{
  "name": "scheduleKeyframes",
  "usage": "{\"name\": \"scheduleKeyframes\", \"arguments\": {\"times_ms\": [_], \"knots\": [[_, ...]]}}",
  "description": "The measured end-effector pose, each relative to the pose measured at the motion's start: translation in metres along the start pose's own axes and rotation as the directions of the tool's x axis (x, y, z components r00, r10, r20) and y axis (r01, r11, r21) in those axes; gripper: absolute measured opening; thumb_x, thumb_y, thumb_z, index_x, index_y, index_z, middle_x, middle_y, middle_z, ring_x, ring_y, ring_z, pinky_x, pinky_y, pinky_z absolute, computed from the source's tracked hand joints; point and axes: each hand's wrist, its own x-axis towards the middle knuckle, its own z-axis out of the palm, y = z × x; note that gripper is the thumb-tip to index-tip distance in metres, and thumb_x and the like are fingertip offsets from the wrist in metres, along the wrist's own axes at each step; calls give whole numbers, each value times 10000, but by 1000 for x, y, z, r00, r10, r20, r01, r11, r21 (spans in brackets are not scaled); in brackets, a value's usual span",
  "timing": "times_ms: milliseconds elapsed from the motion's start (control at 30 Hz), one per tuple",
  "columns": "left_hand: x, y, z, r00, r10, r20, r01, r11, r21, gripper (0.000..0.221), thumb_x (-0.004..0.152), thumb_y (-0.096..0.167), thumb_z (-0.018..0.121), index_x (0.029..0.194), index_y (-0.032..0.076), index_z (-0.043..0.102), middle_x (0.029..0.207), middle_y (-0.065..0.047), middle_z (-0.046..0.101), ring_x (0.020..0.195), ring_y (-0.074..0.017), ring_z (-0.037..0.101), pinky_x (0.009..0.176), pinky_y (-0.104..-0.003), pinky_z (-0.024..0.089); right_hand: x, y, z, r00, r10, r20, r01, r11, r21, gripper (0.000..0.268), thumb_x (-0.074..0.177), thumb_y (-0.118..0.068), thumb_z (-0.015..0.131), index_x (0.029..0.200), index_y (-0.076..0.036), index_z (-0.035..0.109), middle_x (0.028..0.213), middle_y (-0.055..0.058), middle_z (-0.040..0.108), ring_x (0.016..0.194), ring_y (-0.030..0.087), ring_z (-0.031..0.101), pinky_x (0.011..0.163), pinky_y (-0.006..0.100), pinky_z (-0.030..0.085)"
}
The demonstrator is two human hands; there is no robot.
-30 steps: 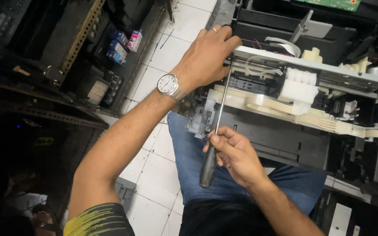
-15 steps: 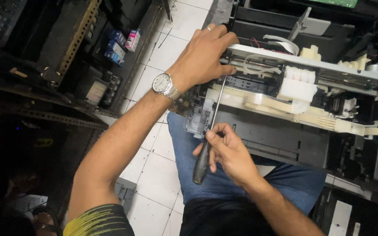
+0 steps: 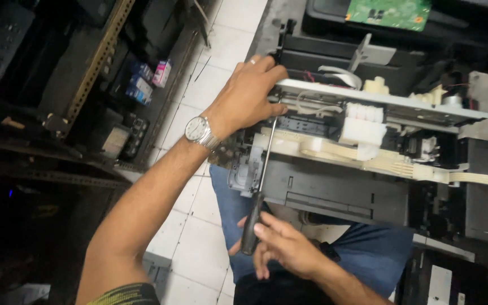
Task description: Disassembling a printer to remove the paper feed mechanism, involving unscrewing components and disconnecting internal cables.
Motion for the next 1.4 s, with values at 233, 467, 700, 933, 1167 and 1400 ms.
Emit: {"name": "scheduleKeyframes", "arguments": {"times_ms": [233,467,700,933,1167,1400], "knots": [[0,3,-4,999,-35,41,36,999,-38,568,833,466,844,1224,111,635,1078,-35,593,987,-211,507,861,-401,442,4,16,10,985,-147,-85,156,981,112,383,1045,-297,494,1279,4,530,989,313,723,492,210,502,469,267,445],[-1,3,1,1000,-5,-3,5,1000,-6,554,852,473,829,1203,93,631,1037,-44,570,950,-205,484,825,-399,443,2,13,20,969,-160,-190,186,975,124,417,1025,-273,515,1279,52,579,887,332,722,470,172,435,428,236,360],[-2,2,3,999,6,-39,-6,1000,-11,541,845,459,837,1183,89,634,1020,-39,563,940,-201,483,809,-397,445,-1,-5,32,937,-63,-343,90,994,64,391,976,-293,577,1168,42,637,826,323,747,367,168,426,333,258,332],[-3,3,5,998,20,-58,-21,999,-30,496,855,436,838,1137,94,615,979,-25,513,894,-187,441,780,-374,420,3,-18,40,899,-146,-412,98,986,-134,287,985,-208,590,997,74,645,730,354,775,267,134,365,285,252,309],[-4,7,0,999,-23,-22,22,999,-25,525,848,453,834,1170,97,621,1036,-47,548,951,-210,466,810,-391,434,3,-17,22,959,-60,-275,18,988,-153,329,936,-324,634,1070,-31,567,923,281,827,359,190,557,348,226,371],[-9,11,-4,999,-20,-51,17,999,-46,464,840,395,809,1148,100,625,1041,-57,582,960,-241,497,801,-406,422,2,2,1,995,95,-21,-89,977,192,400,1031,-316,528,1316,-50,438,987,336,713,552,370,689,483,388,585]]}}
